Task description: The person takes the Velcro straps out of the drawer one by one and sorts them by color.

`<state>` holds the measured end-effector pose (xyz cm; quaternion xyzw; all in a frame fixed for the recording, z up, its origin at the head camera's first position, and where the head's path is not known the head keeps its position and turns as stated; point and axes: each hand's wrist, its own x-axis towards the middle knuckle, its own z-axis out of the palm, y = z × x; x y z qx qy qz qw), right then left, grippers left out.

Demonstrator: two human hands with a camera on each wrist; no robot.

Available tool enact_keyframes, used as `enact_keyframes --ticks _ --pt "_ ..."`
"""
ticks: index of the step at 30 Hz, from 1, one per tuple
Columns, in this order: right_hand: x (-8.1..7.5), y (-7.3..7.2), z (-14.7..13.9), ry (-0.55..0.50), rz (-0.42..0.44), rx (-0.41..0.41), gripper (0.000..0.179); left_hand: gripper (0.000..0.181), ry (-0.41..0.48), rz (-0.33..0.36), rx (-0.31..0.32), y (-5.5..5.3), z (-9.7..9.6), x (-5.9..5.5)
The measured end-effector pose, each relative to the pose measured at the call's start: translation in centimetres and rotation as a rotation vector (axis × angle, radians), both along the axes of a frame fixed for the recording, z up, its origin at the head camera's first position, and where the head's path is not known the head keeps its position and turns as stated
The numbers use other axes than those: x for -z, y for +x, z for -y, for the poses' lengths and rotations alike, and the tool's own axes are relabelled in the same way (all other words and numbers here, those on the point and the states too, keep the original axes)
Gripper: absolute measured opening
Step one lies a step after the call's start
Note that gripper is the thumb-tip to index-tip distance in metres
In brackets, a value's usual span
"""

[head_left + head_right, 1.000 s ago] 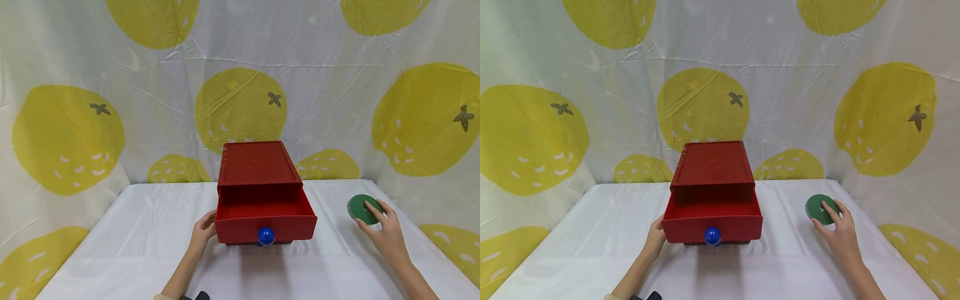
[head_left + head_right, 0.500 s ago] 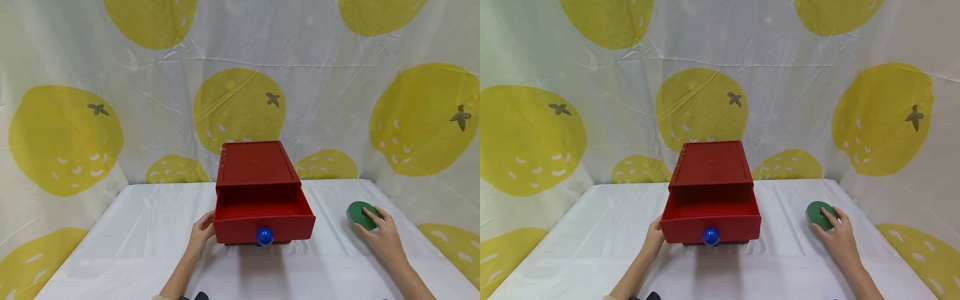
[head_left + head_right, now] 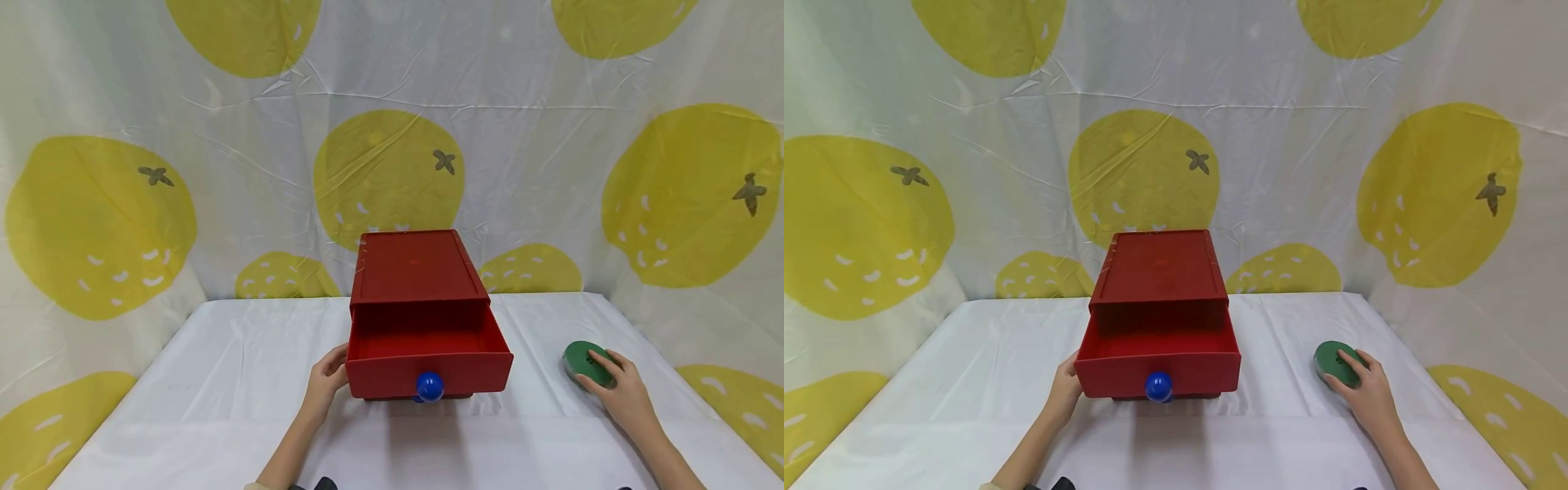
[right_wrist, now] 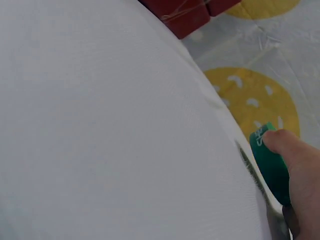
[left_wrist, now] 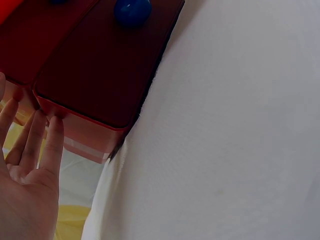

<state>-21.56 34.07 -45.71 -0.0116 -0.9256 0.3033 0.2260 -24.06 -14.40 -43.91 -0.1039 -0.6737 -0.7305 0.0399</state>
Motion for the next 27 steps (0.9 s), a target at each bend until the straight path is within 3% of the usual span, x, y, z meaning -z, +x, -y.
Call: enact_keyframes --ticks 3,14,27 --pt "0.24 -0.01 -0.14 0.002 0.027 -0.006 0.06 0.037 -0.005 0.008 -0.002 -0.02 -0.01 -0.12" --pt "0.63 -0.29 -0.3 0.037 -0.013 -0.045 0.054 0.036 0.006 0.008 -0.004 -0.08 -0.05 -0.1" --pt "0.58 -0.08 -0.54 0.191 0.133 -0.057 0.058 0.038 -0.006 0.006 0.0 0.07 -0.01 -0.08"
